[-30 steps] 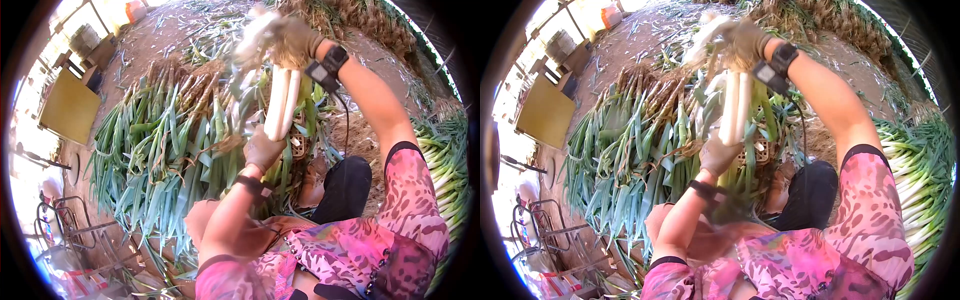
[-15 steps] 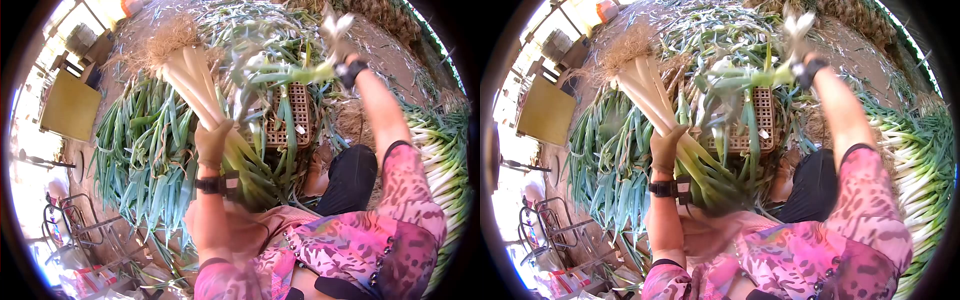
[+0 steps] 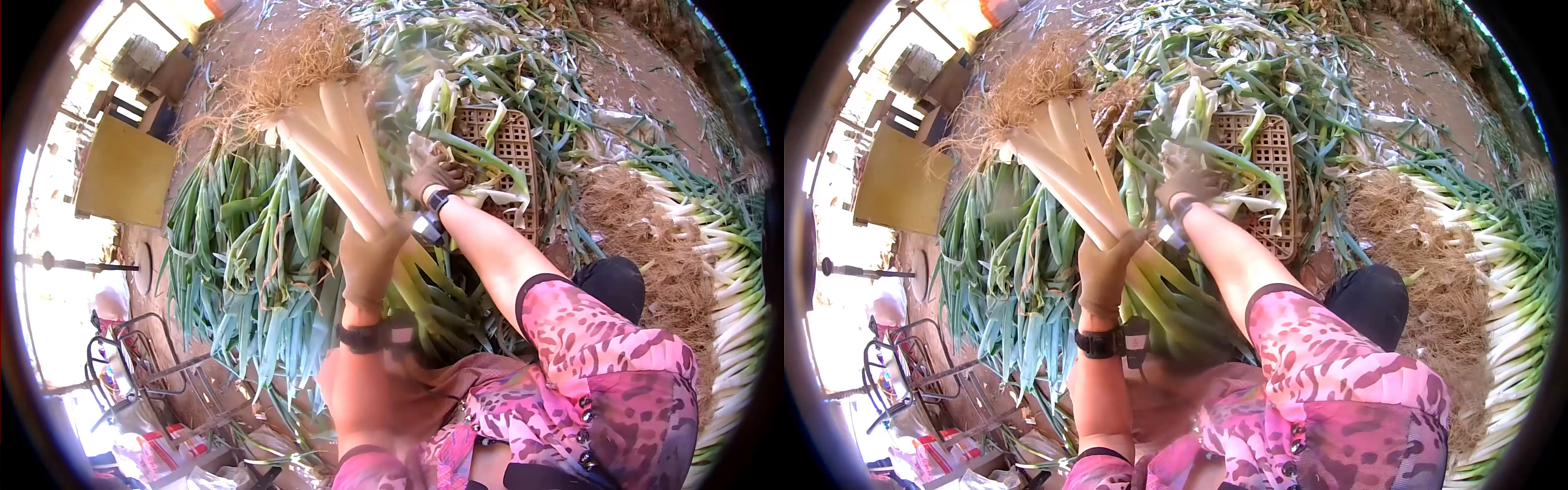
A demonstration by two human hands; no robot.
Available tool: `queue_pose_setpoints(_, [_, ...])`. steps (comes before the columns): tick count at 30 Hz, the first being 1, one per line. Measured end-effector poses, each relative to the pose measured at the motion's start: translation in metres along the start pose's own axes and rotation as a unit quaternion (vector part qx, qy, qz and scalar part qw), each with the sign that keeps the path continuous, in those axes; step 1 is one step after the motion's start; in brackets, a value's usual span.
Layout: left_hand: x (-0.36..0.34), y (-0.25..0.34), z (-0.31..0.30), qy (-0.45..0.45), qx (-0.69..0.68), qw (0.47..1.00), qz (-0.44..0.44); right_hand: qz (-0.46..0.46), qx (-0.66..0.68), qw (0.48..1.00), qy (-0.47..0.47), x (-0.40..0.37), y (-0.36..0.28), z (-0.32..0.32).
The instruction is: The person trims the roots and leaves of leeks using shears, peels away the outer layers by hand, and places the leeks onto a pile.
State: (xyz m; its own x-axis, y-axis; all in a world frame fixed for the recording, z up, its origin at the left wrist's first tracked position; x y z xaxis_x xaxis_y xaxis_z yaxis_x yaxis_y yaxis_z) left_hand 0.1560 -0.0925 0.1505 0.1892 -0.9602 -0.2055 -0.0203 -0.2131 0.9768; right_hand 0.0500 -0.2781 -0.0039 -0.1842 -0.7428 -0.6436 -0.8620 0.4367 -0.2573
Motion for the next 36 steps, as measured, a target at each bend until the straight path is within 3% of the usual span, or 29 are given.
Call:
queue_pose_setpoints(2, [0.002, 0.004, 0.001, 0.005, -0.003, 1.000, -0.009, -0.004, -0.076, 0.996, 0.047, 0.017, 0.003, 0.013])
queue_pose_setpoints(3, [0.002, 0.005, -0.001, 0.011, 0.002, 1.000, -0.008, -0.031, -0.144, 0.975, 0.166, -0.008, 0.010, 0.001])
queue_pose_setpoints(4, [0.003, 0.005, -0.003, 0.017, 0.007, 1.000, -0.008, -0.070, -0.152, 0.978, 0.127, -0.016, 0.017, -0.014])
queue_pose_setpoints(6, [0.002, 0.003, -0.010, 0.024, -0.001, 1.000, 0.001, -0.069, -0.144, 0.965, 0.206, 0.009, 0.048, -0.018])
queue_pose_setpoints(8, [0.005, 0.002, -0.011, 0.021, -0.025, 0.999, 0.000, -0.033, -0.071, 0.989, 0.129, 0.006, 0.072, -0.042])
queue_pose_setpoints(9, [0.005, 0.002, -0.010, 0.014, -0.040, 0.999, -0.007, -0.032, -0.054, 0.975, 0.214, 0.011, 0.076, -0.035])
queue_pose_setpoints(12, [0.007, -0.002, -0.007, -0.009, -0.041, 0.999, -0.008, -0.082, -0.030, 0.983, 0.163, 0.057, 0.095, -0.019])
queue_pose_setpoints(14, [0.006, -0.003, -0.005, -0.008, -0.013, 1.000, 0.002, -0.115, 0.027, 0.990, 0.082, 0.037, 0.096, -0.044])
queue_pose_setpoints(15, [0.005, -0.003, -0.005, -0.012, -0.004, 1.000, -0.004, -0.149, -0.017, 0.987, 0.056, 0.033, 0.096, -0.056])
queue_pose_setpoints(17, [0.004, 0.002, -0.009, -0.029, -0.022, 0.999, 0.000, -0.180, -0.168, 0.969, 0.012, 0.043, 0.087, -0.093])
queue_pose_setpoints(18, [0.002, 0.004, -0.011, -0.035, -0.031, 0.999, 0.000, -0.309, -0.185, 0.932, 0.042, 0.064, 0.080, -0.120])
queue_pose_setpoints(20, [-0.003, 0.008, -0.014, -0.046, -0.090, 0.995, -0.006, -0.401, -0.153, 0.895, 0.123, 0.065, 0.043, -0.196])
queue_pose_setpoints(23, [-0.001, 0.007, -0.012, -0.057, -0.079, 0.995, -0.016, -0.409, -0.046, 0.868, 0.277, 0.026, -0.017, -0.322])
queue_pose_setpoints(27, [0.003, 0.001, -0.011, -0.070, -0.060, 0.996, -0.014, -0.470, 0.013, 0.801, 0.372, -0.023, -0.045, -0.391])
queue_pose_setpoints(30, [-0.003, 0.021, -0.010, -0.091, -0.118, 0.989, -0.005, -0.513, 0.004, 0.794, 0.324, -0.044, -0.039, -0.368])
queue_pose_setpoints(32, [-0.009, 0.039, -0.013, -0.100, -0.107, 0.989, -0.004, -0.552, -0.002, 0.807, 0.207, -0.054, -0.025, -0.309])
queue_pose_setpoints(34, [-0.013, 0.045, -0.023, -0.096, -0.084, 0.991, 0.031, -0.583, 0.015, 0.811, 0.054, -0.080, -0.007, -0.234])
queue_pose_setpoints(36, [-0.017, 0.054, -0.032, -0.079, -0.093, 0.991, 0.049, -0.594, 0.077, 0.783, -0.167, -0.120, 0.026, -0.150])
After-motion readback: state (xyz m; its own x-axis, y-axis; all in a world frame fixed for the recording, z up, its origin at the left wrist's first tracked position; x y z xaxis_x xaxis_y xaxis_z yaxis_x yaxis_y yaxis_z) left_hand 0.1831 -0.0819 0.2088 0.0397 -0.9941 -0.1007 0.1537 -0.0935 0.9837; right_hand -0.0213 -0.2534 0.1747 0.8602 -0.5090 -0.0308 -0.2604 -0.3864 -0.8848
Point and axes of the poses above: each hand's wrist, its own x-axis towards the middle knuckle, its own z-axis out of the palm, y = z × x, the point moved 2 cm from there along x, towards the middle knuckle, and after that the axes turned 9 degrees about -y, right-handed, at the moved point
